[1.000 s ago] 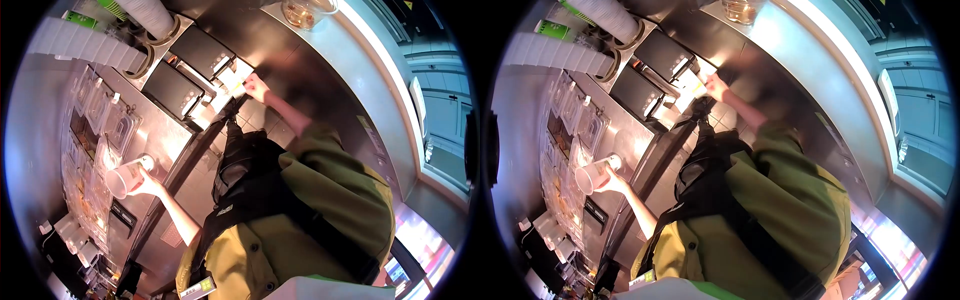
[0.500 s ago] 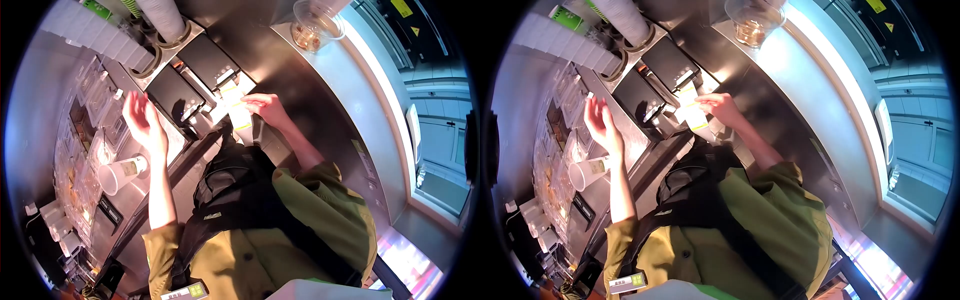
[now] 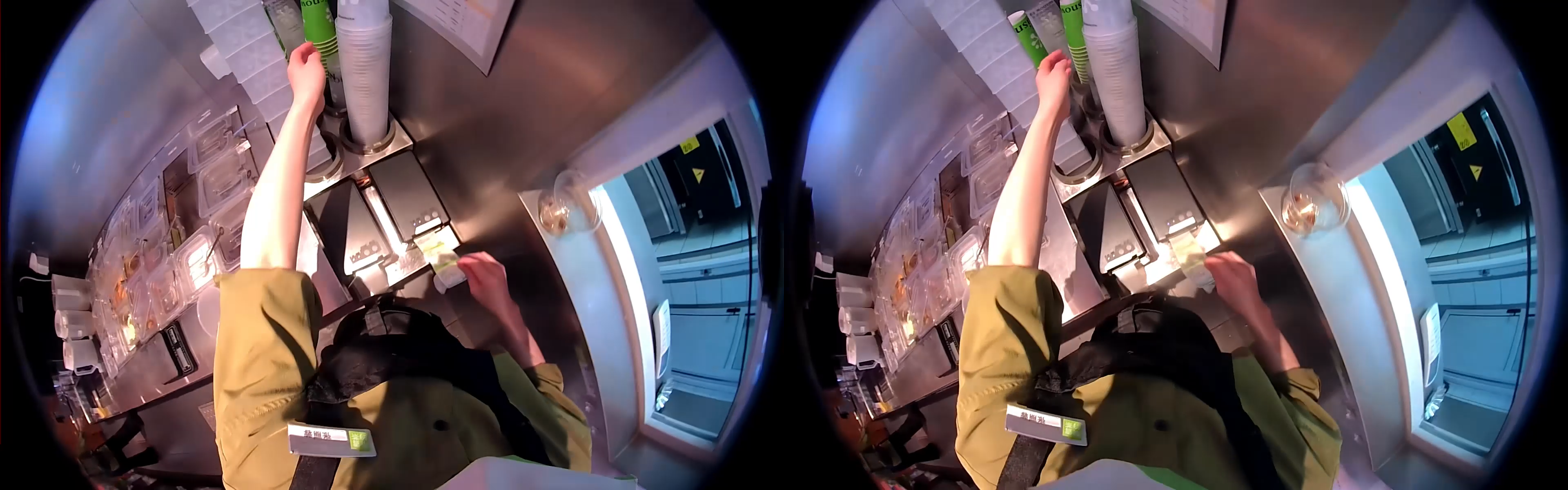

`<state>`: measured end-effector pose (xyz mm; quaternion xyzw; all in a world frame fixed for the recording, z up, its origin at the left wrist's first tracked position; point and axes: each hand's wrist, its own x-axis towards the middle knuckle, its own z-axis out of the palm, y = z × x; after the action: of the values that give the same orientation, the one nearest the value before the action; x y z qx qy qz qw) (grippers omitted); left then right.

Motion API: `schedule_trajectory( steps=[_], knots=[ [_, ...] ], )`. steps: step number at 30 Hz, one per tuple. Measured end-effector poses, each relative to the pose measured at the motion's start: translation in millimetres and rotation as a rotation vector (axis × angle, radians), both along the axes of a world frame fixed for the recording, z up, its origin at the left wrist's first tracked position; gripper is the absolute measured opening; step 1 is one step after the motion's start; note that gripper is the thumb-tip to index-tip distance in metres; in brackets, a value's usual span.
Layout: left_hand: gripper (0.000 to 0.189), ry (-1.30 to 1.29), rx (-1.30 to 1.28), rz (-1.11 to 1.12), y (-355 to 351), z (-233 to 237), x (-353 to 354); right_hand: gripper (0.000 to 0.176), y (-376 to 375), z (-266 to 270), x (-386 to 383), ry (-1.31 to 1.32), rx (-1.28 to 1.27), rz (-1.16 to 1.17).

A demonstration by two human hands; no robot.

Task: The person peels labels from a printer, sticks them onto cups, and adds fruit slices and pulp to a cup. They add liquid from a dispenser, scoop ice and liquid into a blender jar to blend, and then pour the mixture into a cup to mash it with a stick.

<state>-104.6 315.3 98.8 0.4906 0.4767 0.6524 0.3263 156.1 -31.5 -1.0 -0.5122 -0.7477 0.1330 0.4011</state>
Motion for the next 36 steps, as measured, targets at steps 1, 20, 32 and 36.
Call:
schedule_trajectory(
  steps=[1, 20, 32, 36],
  knots=[
    [0.031, 0.053, -0.013, 0.019, 15.2, -4.3, 1.7, 0.007, -4.3, -1.4, 0.9, 0.019, -0.071, -0.016],
    [0.046, 1.145, 0.245, 0.080, 24.9, 263.8, 55.6, 0.013, 14.5, 132.9, -38.6, 0.681, -0.019, 0.092],
    [0.045, 0.381, 0.579, 0.448, -208.1, 172.4, -10.8, 0.015, 53.8, 161.5, -68.3, 1.326, -0.060, 0.375],
    [0.056, 0.003, 0.464, 0.205, -260.8, 85.4, 25.8, 0.021, 91.3, 216.0, -97.5, 1.414, -0.030, 0.451]
  ],
)
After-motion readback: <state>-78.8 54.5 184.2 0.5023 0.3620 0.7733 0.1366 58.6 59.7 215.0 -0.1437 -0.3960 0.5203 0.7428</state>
